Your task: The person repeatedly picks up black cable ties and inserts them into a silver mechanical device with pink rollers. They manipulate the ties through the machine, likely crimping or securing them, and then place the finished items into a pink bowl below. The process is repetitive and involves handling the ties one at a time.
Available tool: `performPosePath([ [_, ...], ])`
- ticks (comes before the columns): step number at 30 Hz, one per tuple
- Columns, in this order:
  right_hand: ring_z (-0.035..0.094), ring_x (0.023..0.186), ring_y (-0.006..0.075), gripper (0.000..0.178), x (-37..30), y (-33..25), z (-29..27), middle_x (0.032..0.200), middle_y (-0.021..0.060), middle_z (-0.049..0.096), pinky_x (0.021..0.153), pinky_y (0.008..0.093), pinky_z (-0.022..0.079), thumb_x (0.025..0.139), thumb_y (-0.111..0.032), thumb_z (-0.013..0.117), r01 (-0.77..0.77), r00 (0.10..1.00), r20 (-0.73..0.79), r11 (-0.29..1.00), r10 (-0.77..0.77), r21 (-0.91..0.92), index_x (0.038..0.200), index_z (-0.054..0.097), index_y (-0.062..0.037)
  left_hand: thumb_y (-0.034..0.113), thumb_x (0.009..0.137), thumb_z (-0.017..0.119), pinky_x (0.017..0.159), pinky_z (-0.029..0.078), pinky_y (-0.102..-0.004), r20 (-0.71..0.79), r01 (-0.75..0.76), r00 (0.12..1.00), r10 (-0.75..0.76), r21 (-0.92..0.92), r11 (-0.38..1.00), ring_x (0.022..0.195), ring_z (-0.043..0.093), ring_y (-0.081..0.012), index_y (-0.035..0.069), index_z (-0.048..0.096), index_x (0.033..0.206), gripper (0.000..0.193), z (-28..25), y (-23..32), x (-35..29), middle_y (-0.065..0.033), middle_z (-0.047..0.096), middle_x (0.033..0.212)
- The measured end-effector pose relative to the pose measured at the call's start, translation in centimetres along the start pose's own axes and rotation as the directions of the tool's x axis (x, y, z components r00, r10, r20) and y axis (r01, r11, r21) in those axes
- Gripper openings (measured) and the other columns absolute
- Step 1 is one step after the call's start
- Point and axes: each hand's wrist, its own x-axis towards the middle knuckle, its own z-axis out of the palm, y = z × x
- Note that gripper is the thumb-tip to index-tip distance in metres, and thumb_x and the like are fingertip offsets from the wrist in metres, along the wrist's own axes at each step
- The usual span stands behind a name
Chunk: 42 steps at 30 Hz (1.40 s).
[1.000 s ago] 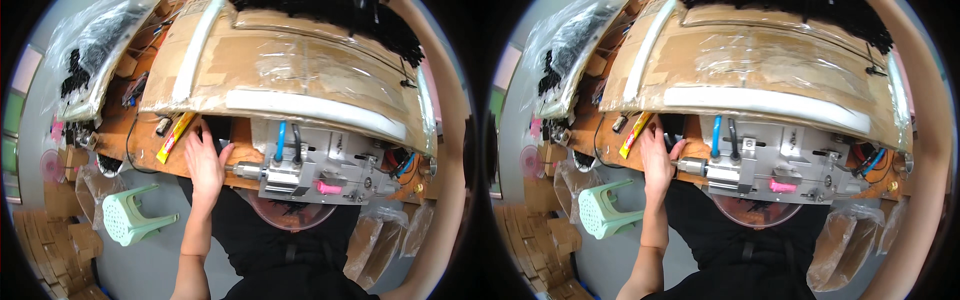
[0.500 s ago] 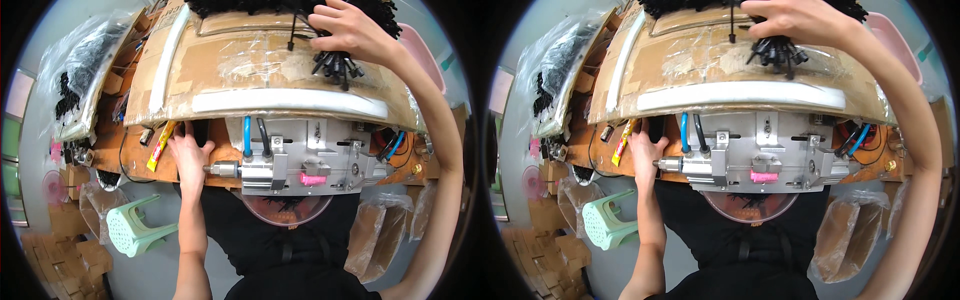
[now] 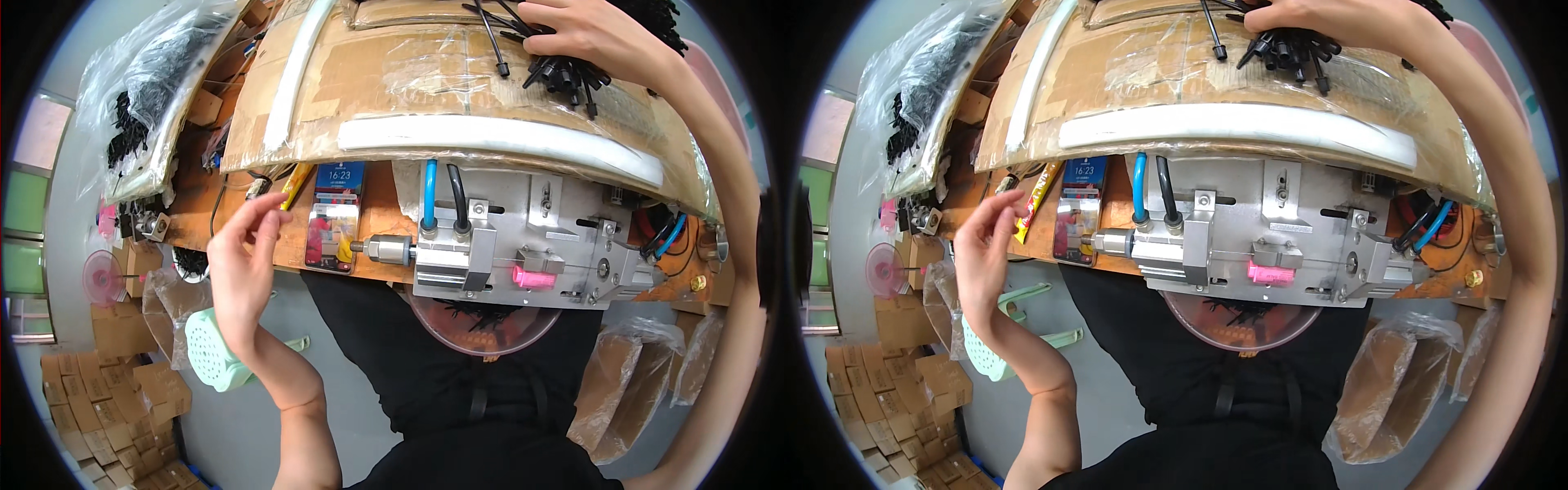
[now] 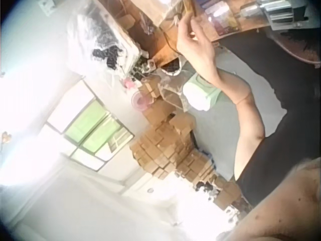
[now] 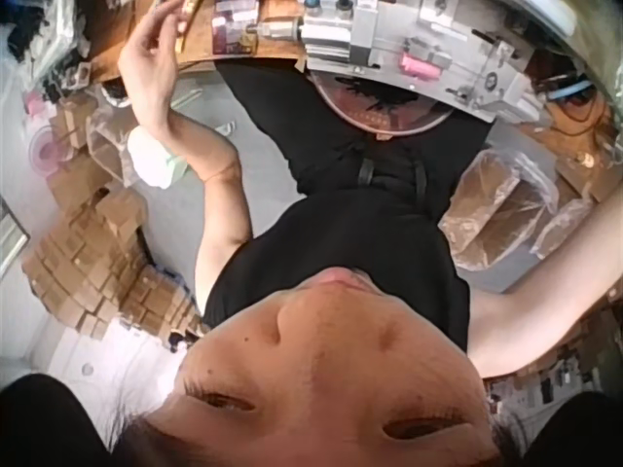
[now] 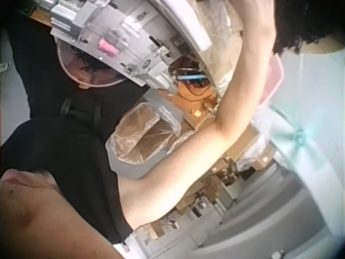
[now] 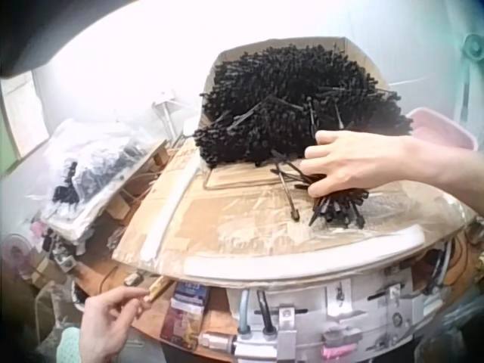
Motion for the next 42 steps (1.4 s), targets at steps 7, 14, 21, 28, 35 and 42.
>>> performPosePath([
  [7, 0.051, 0.115, 0.0198, 0.043, -2.4, -0.6, -1.1, 0.128, 0.0104, 0.053, 0.09, 0.0357, 0.038, 0.089, -0.01, 0.054, -0.018, 0.999, 0.048, 0.996, 0.022, -0.083, 0.13, 0.052, -0.0204, 0.005, 0.095, 0.056, 0.071, 0.046, -0.0224, 0.1, -0.195, 0.973, 0.207, -0.12, 0.973, 0.075, 0.058, -0.007, 0.0, 0.067, 0.112, 0.021, 1.3, 5.3, 4.8, -0.0036, 0.07, 0.086],
  [14, 0.055, 0.114, 0.0256, 0.047, -7.6, -2.7, -3.3, 0.123, 0.012, 0.059, 0.089, 0.0386, 0.046, 0.079, 0.004, 0.061, -0.406, 0.897, -0.12, 0.901, 0.425, 0.153, 0.123, 0.063, -0.014, 0.005, 0.094, 0.057, 0.075, 0.048, -0.0248, 0.162, -0.322, 0.926, 0.341, -0.13, 0.938, 0.08, 0.062, -0.0099, 0.001, 0.068, 0.11, 0.02, 3.8, 8.6, 7.2, -0.0067, 0.071, 0.089],
  [21, 0.061, 0.094, 0.0264, 0.026, -3.1, -7.3, -0.6, 0.102, 0.0076, 0.061, 0.08, 0.0382, 0.05, 0.076, -0.003, 0.069, -0.453, 0.799, -0.293, 0.846, 0.525, 0.281, 0.101, 0.066, -0.0063, 0.007, 0.089, 0.063, 0.076, 0.049, -0.0292, 0.196, -0.56, 0.804, 0.561, -0.067, 0.826, 0.078, 0.061, -0.0159, 0.005, 0.068, 0.102, 0.014, 10.7, 14.2, 10.3, -0.0075, 0.064, 0.093],
  [28, 0.061, 0.098, 0.0277, 0.031, -5.6, -5.4, -0.1, 0.109, 0.0065, 0.061, 0.082, 0.0379, 0.05, 0.074, 0.002, 0.065, -0.359, 0.87, -0.206, 0.861, 0.449, 0.361, 0.103, 0.067, -0.0091, 0.006, 0.086, 0.065, 0.074, 0.051, -0.0335, 0.267, -0.689, 0.716, 0.645, 0.123, 0.714, 0.081, 0.062, -0.0242, 0.002, 0.067, 0.095, 0.01, 11.1, 13.3, 13.0, -0.0112, 0.06, 0.091],
  [35, 0.062, 0.084, 0.0229, 0.01, -8.9, -4.6, -1.3, 0.095, 0.0065, 0.061, 0.07, 0.0306, 0.05, 0.086, -0.001, 0.065, -0.422, 0.762, -0.209, 0.714, 0.613, 0.558, 0.096, 0.067, -0.0028, 0.003, 0.078, 0.074, 0.073, 0.051, -0.0284, 0.341, -0.596, 0.767, 0.544, 0.065, 0.8, 0.075, 0.057, -0.0164, 0.002, 0.069, 0.098, 0.02, 10.6, 13.3, 11.8, -0.0064, 0.057, 0.083],
  [42, 0.062, 0.089, 0.0243, 0.012, -5.5, -3.0, -1.1, 0.101, 0.0082, 0.064, 0.076, 0.0356, 0.049, 0.092, -0.005, 0.061, -0.379, 0.865, -0.197, 0.858, 0.462, 0.347, 0.104, 0.064, -0.0042, 0.004, 0.084, 0.069, 0.073, 0.051, -0.0265, 0.334, -0.578, 0.767, 0.549, -0.012, 0.816, 0.075, 0.059, -0.0123, 0.003, 0.069, 0.099, 0.015, 8.6, 13.9, 13.4, -0.0032, 0.063, 0.08],
])
